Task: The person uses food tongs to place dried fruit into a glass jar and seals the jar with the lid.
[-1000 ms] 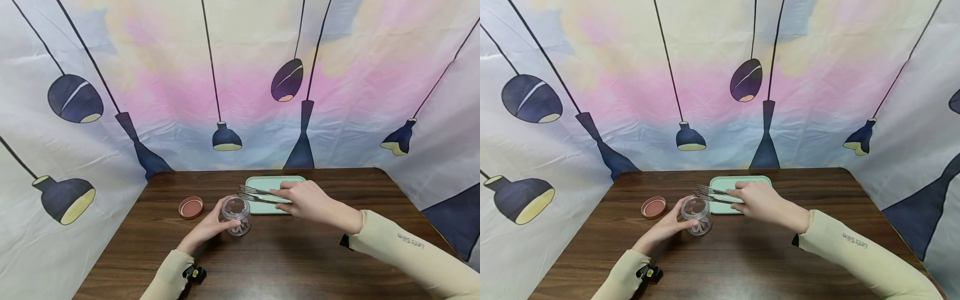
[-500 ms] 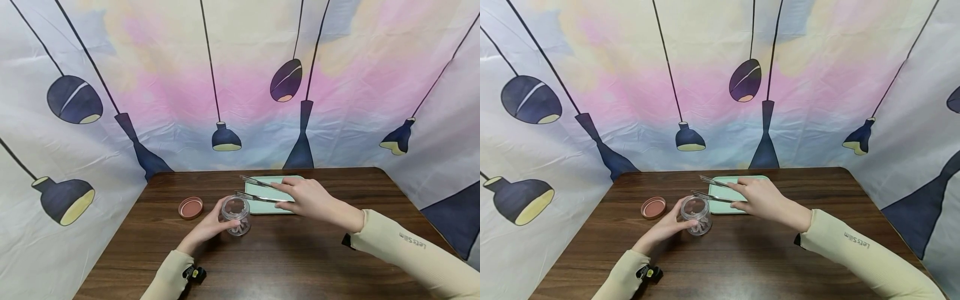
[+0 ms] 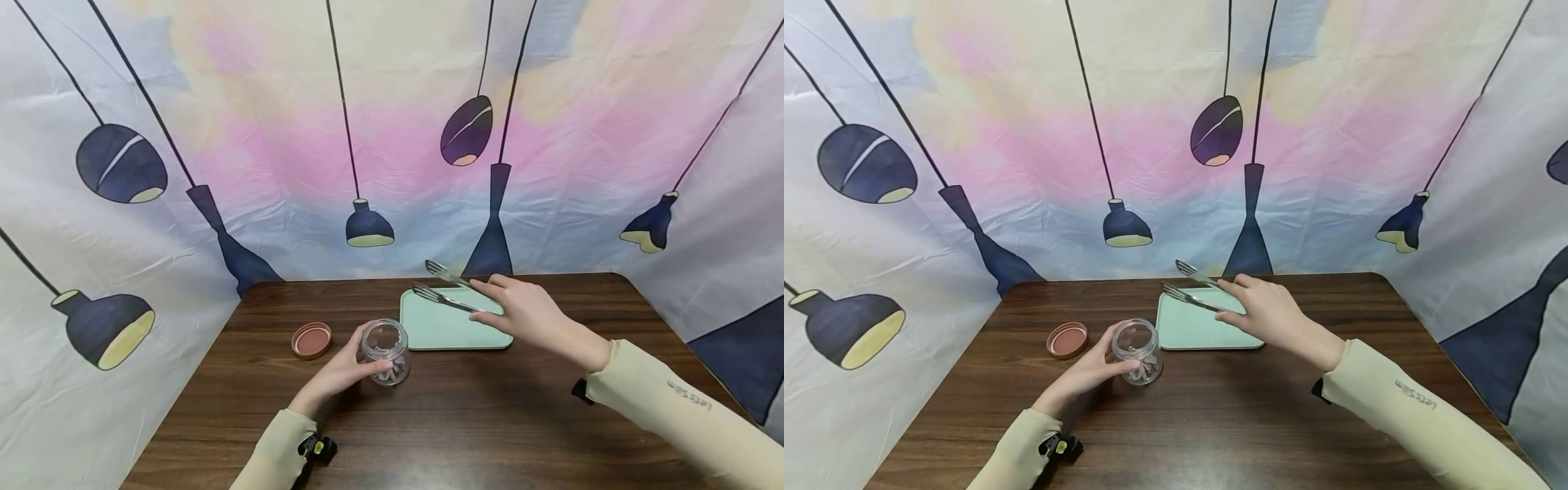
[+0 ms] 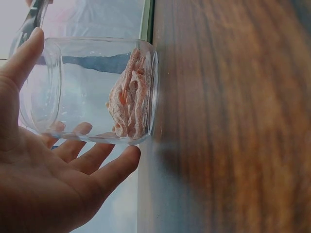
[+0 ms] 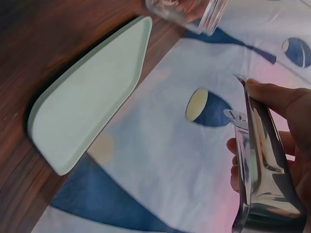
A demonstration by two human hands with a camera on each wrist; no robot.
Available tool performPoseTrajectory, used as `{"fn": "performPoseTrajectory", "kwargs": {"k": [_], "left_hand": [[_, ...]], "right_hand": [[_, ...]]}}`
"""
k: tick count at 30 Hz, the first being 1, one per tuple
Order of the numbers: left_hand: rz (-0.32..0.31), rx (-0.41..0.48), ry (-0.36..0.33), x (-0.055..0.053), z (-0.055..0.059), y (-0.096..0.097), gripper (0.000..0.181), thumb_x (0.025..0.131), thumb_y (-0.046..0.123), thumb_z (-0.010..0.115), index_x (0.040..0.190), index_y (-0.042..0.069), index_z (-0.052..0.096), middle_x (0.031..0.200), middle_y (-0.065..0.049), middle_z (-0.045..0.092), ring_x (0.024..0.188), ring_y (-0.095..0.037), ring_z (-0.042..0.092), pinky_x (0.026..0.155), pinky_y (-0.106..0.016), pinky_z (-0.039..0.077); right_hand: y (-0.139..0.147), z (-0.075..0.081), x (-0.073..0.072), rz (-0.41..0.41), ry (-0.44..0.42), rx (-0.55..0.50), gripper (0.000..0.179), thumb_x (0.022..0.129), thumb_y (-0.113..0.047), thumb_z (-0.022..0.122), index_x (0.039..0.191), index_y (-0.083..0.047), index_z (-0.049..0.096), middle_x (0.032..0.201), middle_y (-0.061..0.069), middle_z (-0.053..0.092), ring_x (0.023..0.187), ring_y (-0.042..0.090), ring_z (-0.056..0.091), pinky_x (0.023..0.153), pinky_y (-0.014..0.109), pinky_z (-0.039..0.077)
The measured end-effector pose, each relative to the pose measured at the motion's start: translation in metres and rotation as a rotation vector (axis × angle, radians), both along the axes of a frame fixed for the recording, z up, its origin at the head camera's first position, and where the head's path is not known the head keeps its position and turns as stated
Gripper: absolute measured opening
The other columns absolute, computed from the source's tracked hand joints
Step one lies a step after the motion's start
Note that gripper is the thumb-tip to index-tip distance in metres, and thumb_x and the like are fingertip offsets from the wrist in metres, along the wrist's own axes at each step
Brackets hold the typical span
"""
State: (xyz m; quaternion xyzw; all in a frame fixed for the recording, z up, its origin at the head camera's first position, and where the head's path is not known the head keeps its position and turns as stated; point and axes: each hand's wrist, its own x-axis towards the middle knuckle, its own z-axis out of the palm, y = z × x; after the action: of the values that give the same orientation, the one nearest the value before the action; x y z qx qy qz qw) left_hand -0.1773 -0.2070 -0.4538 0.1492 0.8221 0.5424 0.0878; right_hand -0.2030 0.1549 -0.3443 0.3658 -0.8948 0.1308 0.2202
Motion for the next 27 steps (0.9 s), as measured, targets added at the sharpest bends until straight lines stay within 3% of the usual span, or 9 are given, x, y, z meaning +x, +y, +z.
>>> {"fn": "performPoseTrajectory", "kwargs": {"k": [7,14,27], "left_hand": [[0.005,0.006,-0.011,0.001,0.001,0.0,0.085,0.089,0.029,0.079,0.156,0.02,0.028,0.154,-0.011,0.04,0.141,-0.031,0.039,0.11,-0.055,0.036],[0.003,0.013,-0.01,0.0,0.0,0.001,0.085,0.089,0.028,0.079,0.157,0.02,0.028,0.155,-0.011,0.04,0.142,-0.031,0.037,0.11,-0.056,0.035],[0.011,0.024,-0.017,-0.001,-0.001,0.003,0.083,0.089,0.025,0.079,0.156,0.02,0.03,0.153,-0.011,0.042,0.14,-0.029,0.04,0.109,-0.053,0.037]], "right_hand": [[0.022,-0.001,-0.007,-0.113,-0.032,-0.023,0.058,0.087,-0.037,0.079,0.133,-0.004,0.066,0.091,0.007,0.062,0.057,0.012,0.048,0.05,0.031,0.04],[0.047,0.0,-0.011,-0.222,-0.054,-0.054,0.061,0.09,-0.039,0.076,0.136,-0.002,0.062,0.114,0.021,0.066,0.067,0.03,0.064,0.059,0.048,0.052],[0.089,-0.004,-0.01,-0.363,-0.052,-0.107,0.067,0.09,-0.043,0.076,0.136,0.003,0.06,0.109,0.025,0.064,0.076,0.037,0.064,0.06,0.052,0.05]]}}
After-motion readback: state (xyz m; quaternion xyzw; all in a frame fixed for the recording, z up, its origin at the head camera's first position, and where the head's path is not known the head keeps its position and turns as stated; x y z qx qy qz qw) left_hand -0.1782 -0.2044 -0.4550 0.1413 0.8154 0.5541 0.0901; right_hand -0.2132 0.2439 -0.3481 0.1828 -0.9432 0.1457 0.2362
